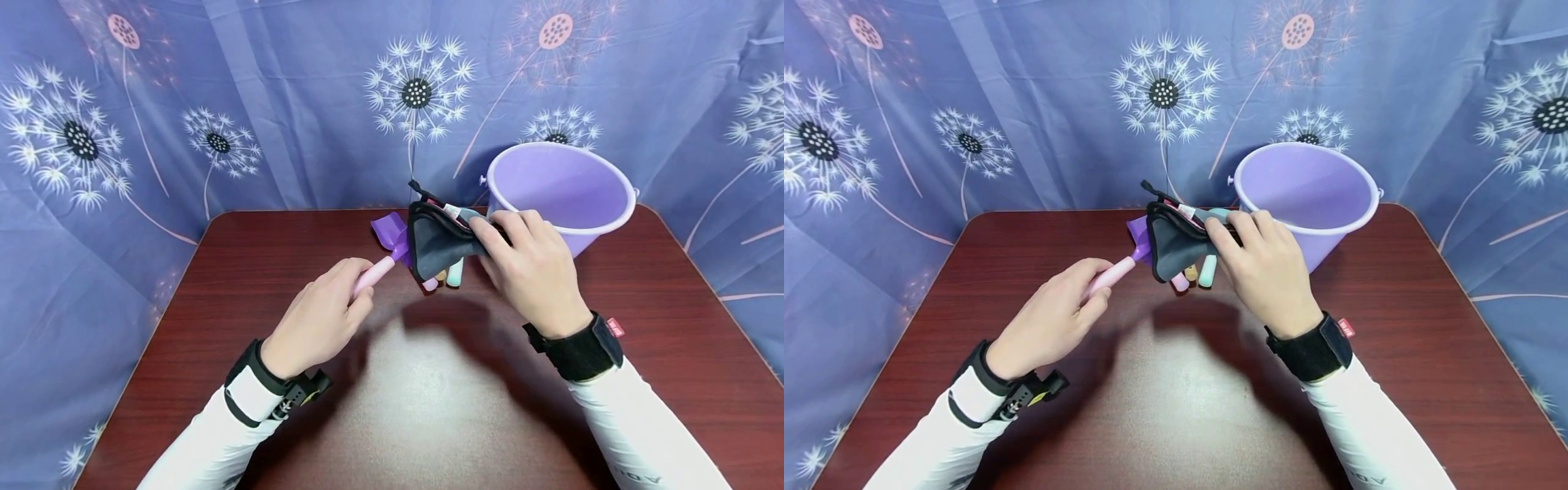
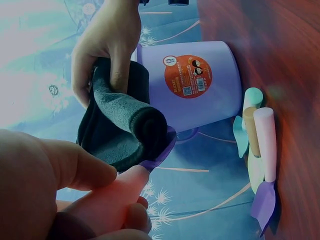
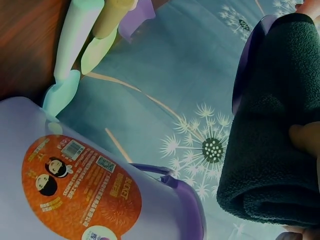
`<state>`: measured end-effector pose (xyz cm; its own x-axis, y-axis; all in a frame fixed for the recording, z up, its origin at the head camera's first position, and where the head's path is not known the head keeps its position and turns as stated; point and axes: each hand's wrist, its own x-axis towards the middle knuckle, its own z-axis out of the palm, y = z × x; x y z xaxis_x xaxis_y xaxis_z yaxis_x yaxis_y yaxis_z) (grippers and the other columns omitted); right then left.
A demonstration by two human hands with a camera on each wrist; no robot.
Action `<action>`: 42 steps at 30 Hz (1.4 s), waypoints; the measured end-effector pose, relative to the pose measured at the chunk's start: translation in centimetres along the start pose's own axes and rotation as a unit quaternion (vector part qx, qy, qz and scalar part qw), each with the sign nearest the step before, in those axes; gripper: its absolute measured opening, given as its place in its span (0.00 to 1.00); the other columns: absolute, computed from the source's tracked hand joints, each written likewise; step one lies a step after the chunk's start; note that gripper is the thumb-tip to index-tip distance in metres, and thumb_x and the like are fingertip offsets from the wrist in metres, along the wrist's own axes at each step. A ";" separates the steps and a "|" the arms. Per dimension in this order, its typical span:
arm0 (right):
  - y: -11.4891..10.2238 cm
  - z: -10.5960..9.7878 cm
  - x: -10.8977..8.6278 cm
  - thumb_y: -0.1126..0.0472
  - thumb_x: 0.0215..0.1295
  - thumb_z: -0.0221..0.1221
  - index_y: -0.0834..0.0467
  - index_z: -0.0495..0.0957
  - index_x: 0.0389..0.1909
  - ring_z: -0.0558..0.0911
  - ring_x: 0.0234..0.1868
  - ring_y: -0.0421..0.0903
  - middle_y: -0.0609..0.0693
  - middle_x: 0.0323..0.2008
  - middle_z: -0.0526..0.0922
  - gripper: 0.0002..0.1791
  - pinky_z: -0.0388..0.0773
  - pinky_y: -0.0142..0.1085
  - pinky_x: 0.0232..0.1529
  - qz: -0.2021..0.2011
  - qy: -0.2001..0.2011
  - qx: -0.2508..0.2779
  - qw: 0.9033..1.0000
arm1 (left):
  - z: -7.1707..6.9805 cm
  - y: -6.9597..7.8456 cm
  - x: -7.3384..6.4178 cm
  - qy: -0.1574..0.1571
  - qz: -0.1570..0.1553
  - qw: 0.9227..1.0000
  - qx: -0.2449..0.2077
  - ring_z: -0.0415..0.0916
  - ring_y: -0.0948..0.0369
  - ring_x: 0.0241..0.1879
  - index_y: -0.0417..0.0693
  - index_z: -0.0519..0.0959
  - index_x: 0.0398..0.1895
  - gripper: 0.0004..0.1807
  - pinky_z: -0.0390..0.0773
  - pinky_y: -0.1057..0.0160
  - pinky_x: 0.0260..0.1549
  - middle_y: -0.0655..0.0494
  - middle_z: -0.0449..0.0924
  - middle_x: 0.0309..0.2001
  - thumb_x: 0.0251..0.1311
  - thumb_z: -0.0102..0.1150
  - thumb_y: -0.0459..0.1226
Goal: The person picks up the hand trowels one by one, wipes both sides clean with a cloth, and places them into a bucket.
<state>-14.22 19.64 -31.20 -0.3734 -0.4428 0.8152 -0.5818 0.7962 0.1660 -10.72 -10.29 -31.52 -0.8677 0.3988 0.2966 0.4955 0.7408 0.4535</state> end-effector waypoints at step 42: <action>-1.2 -0.9 0.5 0.65 0.62 0.59 0.60 0.80 0.54 0.72 0.33 0.60 0.59 0.39 0.78 0.18 0.72 0.50 0.33 -0.008 -0.007 0.035 0.999 | -0.6 -0.1 0.0 -0.004 0.008 0.999 -0.054 0.69 0.62 0.32 0.46 0.74 0.54 0.14 0.71 0.63 0.33 0.58 0.70 0.35 0.69 0.51 0.38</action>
<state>-13.07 18.88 -30.49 -0.3734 -0.4620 0.8045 -0.6363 0.7586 0.1403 -10.71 -10.65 -31.09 -0.8596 0.4154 0.2976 0.5105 0.6723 0.5360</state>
